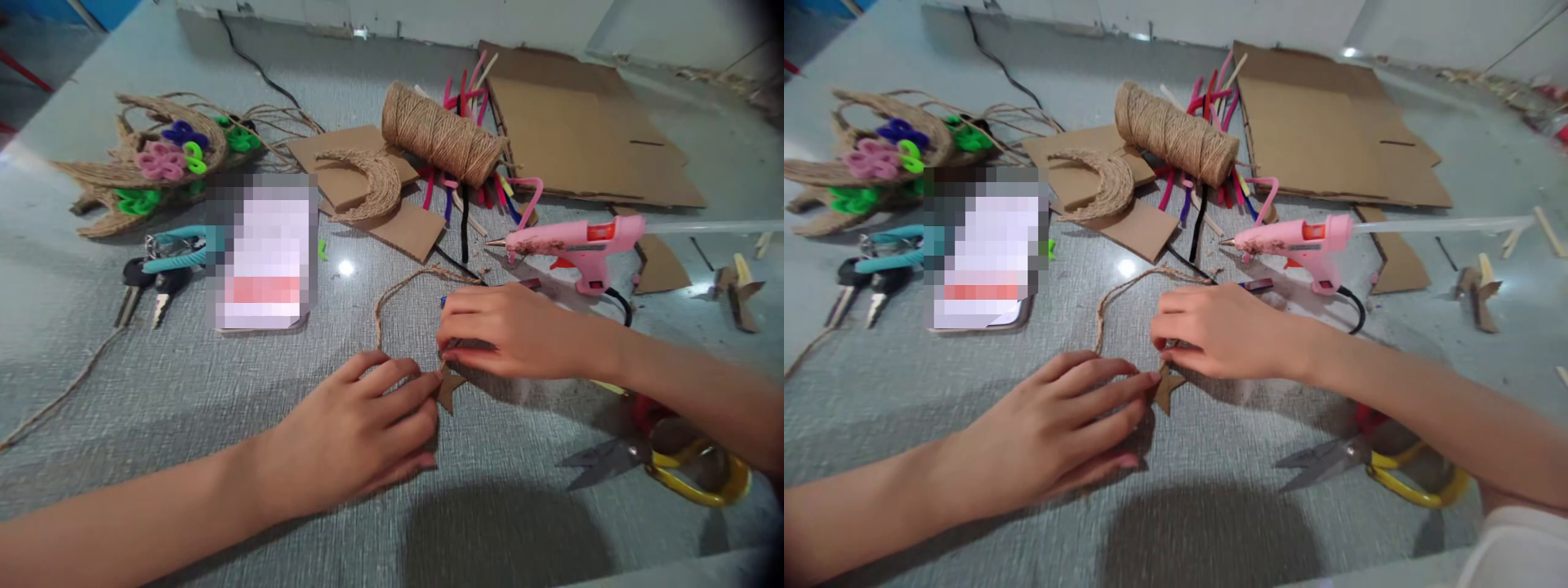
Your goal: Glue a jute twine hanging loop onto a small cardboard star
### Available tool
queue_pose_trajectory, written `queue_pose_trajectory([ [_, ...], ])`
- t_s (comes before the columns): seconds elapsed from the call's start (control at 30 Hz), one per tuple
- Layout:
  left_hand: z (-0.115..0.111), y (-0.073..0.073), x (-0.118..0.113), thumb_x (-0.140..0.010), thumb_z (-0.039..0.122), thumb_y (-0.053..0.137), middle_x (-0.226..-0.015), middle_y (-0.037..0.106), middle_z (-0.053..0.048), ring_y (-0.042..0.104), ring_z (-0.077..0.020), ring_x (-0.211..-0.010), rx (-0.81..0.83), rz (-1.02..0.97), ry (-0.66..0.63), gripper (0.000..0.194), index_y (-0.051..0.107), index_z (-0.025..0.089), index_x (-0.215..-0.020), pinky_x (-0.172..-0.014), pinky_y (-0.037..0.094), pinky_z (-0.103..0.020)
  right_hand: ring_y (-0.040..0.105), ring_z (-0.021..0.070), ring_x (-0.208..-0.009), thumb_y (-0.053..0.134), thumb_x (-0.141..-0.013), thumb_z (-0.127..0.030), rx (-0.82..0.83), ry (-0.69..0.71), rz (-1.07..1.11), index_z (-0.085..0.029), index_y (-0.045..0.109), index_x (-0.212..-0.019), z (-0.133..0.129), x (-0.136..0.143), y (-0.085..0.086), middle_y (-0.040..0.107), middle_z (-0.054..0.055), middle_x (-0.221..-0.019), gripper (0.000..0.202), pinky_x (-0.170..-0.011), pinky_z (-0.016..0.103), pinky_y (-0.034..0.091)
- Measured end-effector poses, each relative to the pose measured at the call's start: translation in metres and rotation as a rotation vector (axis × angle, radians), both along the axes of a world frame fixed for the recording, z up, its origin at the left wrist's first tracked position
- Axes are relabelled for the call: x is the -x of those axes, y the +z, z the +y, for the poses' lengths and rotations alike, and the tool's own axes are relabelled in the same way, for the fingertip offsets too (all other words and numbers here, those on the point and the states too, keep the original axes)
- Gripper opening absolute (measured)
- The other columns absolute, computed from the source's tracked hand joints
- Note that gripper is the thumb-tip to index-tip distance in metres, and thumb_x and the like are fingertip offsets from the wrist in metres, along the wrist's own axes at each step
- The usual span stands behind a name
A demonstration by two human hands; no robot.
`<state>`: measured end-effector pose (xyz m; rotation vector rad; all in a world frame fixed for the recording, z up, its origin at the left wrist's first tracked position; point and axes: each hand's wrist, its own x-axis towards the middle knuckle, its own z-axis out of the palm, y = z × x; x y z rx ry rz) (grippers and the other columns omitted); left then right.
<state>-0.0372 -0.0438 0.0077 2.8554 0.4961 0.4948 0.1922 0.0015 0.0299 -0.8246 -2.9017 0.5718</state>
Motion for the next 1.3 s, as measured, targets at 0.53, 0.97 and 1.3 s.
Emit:
queue_pose_trajectory([
  [0.53,0.0,0.001,0.001,-0.092,0.038,0.045,-0.119,0.061,-0.004,0.052,-0.0204,-0.102,0.032,0.015,-0.015,0.026,0.059,0.017,-0.099,-0.087,0.037,-0.035,0.051,0.0129,-0.078,0.055,-0.085,-0.029,0.173,-0.097,-0.042,-0.018,0.057,-0.085,0.006,0.004,0.002,0.057,0.0,-0.082,0.011,-0.067,0.026,0.033],
  [0.97,-0.001,0.001,0.001,-0.093,0.039,0.043,-0.118,0.061,-0.004,0.054,-0.0215,-0.102,0.074,0.023,-0.017,0.028,0.059,0.017,-0.097,-0.086,0.039,-0.036,0.051,0.0136,-0.079,0.055,-0.087,-0.039,0.168,-0.299,0.152,-0.018,0.055,-0.096,0.002,0.007,0.008,0.059,0.001,-0.082,0.022,-0.075,0.028,0.034],
  [1.3,-0.002,0.0,0.001,-0.094,0.037,0.041,-0.116,0.063,-0.005,0.054,-0.0201,-0.103,0.017,0.003,-0.011,0.028,0.059,0.016,-0.097,-0.087,0.038,-0.035,0.047,0.0194,-0.087,0.056,-0.083,-0.047,0.049,-0.266,-0.045,-0.018,0.053,-0.094,-0.011,0.012,-0.01,0.058,0.005,-0.094,0.032,-0.077,0.031,0.031],
])
